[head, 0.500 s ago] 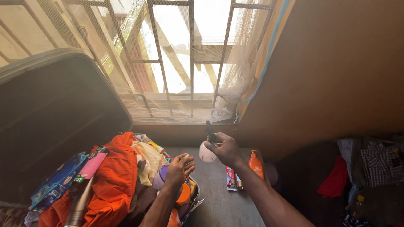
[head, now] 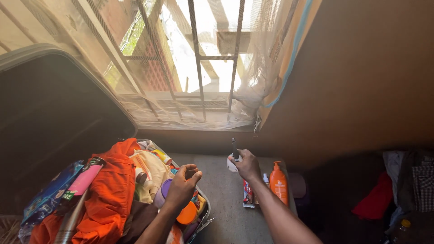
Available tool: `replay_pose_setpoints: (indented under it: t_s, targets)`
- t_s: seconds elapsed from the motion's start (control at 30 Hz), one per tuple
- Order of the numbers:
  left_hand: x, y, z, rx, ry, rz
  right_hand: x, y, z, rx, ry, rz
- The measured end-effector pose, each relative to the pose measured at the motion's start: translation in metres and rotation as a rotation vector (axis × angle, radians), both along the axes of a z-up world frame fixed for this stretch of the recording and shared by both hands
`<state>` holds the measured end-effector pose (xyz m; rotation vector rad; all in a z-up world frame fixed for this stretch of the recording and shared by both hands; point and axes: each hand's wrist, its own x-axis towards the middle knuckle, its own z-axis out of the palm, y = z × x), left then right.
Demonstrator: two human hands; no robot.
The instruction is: Organize personal care items and clothing from a suitcase onto a nearby surface.
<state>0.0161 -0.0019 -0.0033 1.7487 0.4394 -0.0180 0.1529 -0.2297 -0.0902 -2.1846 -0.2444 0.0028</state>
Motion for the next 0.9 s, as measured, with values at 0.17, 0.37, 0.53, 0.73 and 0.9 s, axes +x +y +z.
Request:
replay_pose_setpoints:
  t_s: [0.17, 0.37, 0.53, 0.73, 0.9]
  targets:
    - [0.009, -0.007, 0.020, 0.325, 0.086, -0.084, 0.001, 0.004, -0.024, -0.006, 0.038, -0.052]
    - [0.025, -0.010, 0.026, 0.557, 0.143, -0.161, 0.004, 0.006, -0.047, 0.008, -0.022, -0.057]
    - [0.033, -0.013, 0.029, 0.626, 0.145, -0.194, 0.000, 0.007, -0.054, -0.045, 0.022, -0.045]
    - [0.038, -0.014, 0.009, 0.711, 0.146, -0.254, -0.001, 0.007, -0.063, -0.079, 0.066, -0.020]
    - [0.042, -0.022, 0.005, 0.752, 0.119, -0.255, -0.002, 0.005, -0.069, -0.105, 0.084, 0.000]
